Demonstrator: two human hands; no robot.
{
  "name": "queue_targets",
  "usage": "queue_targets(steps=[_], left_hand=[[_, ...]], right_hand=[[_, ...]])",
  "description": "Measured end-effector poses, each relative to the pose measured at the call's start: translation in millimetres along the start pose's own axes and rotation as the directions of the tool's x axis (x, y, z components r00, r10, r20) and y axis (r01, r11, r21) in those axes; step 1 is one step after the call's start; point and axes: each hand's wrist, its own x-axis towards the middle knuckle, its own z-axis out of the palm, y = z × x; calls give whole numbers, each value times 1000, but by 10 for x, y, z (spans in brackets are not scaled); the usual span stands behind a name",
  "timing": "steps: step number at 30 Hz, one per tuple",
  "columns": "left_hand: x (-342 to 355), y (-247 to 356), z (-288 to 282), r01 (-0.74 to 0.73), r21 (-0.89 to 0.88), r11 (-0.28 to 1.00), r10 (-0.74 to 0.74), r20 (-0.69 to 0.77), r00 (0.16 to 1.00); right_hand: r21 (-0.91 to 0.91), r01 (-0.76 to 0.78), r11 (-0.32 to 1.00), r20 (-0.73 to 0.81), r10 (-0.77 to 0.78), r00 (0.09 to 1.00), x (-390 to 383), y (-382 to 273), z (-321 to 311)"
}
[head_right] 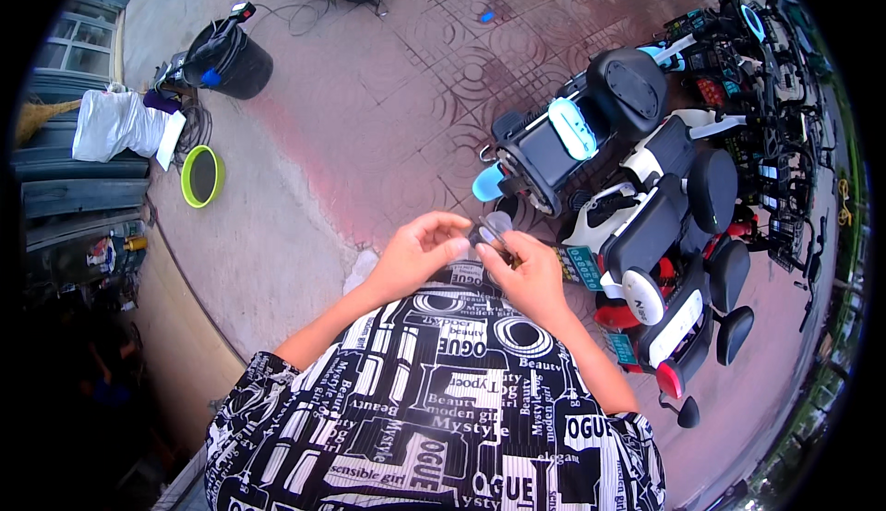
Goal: The person uses a screwdriver to remove a black plastic cover from the back of a light blue electric scooter. They then use a roll of black tape to wrap the exposed metal stem of the cover. The person repeatedly removes and reattaches the cover, adjusting the tape and the cover's position on the scooter.
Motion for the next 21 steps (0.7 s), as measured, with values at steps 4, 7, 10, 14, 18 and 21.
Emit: queue_targets(steps=[4,7,10,14,18,21], left_hand=[[85,-116,26,-7,125,992,9,-17,1000],[79,-102,-6,7,92,996,-3,-35,999],[81,-100,-26,18,157,987,-9,-58,998],[81,-7,-4,-3,103,995,4,-15,1000],[77,11,-8,11,119,993,-18,54,998],[78,-39,-27,21,99,995,-28,70,997]], right_hand=[[-157,77,985,8,-77,997,39,112,1],[-209,53,977,65,-40,997,37,-47,-30],[-220,124,968,65,-112,992,36,-36,-9],[-227,131,965,48,-123,991,32,-31,-25],[-201,156,967,42,-150,988,10,-2,-14],[-220,187,957,85,-173,981,-7,-18,-35]])
